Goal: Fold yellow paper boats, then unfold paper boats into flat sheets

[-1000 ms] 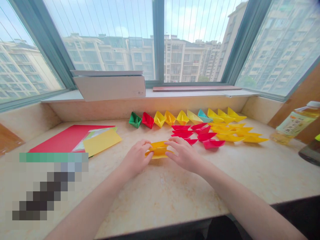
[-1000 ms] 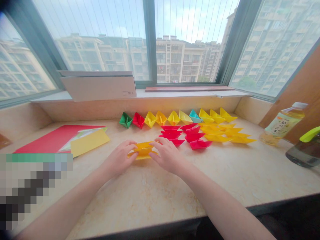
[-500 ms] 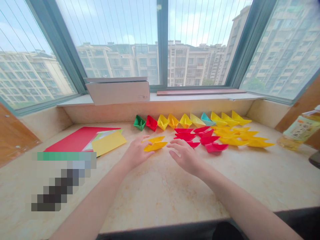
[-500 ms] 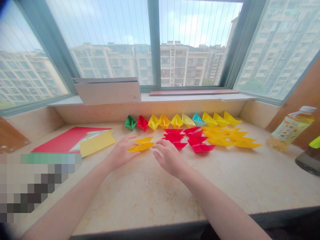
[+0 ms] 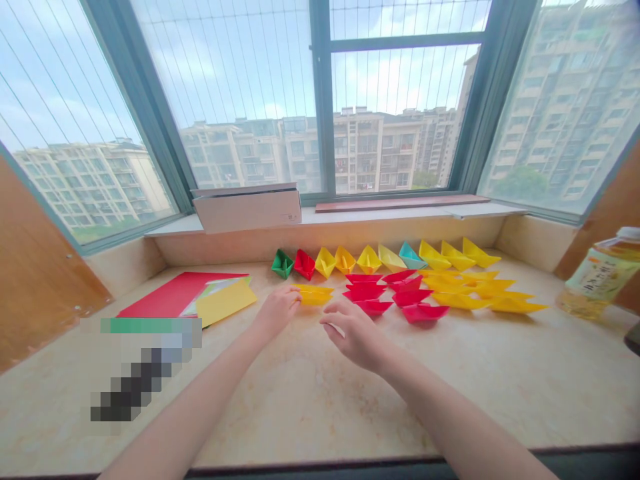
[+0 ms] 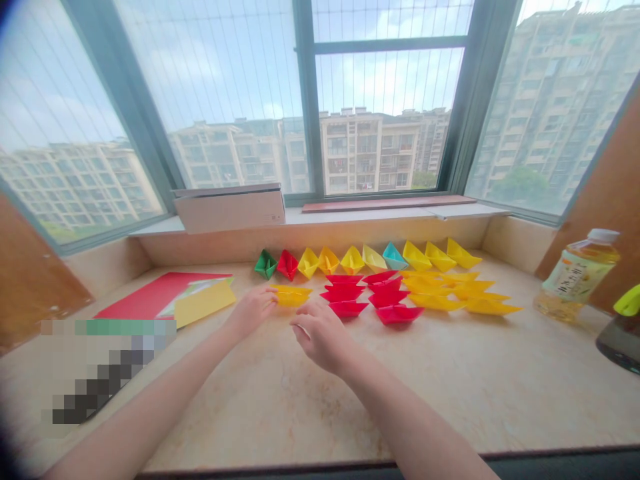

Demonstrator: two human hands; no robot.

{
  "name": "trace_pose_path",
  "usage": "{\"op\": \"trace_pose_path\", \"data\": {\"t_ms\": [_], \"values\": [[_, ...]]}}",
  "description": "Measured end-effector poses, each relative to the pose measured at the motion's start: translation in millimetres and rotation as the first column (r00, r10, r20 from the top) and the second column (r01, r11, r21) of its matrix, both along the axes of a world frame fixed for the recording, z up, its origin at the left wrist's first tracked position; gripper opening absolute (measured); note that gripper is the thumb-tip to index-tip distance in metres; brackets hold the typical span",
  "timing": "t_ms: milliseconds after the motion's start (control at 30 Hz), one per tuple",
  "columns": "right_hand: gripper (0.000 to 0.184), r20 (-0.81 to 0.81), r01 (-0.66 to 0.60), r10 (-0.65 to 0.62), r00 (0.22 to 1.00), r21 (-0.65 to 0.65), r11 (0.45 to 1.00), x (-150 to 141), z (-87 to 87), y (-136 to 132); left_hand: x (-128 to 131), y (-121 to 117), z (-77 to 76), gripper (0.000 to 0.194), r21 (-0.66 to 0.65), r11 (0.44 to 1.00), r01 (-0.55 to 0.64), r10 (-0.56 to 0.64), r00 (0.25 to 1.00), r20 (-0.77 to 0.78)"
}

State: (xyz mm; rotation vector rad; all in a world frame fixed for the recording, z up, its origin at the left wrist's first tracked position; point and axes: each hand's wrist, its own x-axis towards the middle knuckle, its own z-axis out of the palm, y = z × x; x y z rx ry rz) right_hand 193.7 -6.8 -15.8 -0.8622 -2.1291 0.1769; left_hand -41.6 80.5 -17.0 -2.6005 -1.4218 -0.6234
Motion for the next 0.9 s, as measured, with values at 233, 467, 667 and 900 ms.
{"op": "trace_pose_path", "data": {"t_ms": [233,467,667,900], "values": [[0.015,0.072,0.017,-0.019,0.997,0.031,0.999,0.1,5.0,-1.7,21.7,22.6,-3.2,0.019,0.022,0.999,-0.025,0.027,0.997,-0.075],[0.013,0.129,0.019,-0.023,0.991,0.034,0.999,-1.1,3.5,-1.1,32.9,29.4,-7.6,0.018,0.022,0.998,-0.063,0.064,0.994,-0.09],[0.013,0.135,0.001,-0.003,0.991,0.016,1.0,0.0,5.5,-2.5,37.0,31.8,-8.0,0.018,0.036,0.997,-0.061,0.064,0.995,-0.08],[0.014,0.116,-0.032,0.029,0.993,0.019,0.999,2.0,1.4,7.0,23.0,30.6,-7.3,0.026,0.119,0.993,-0.019,0.017,1.0,0.016]]}}
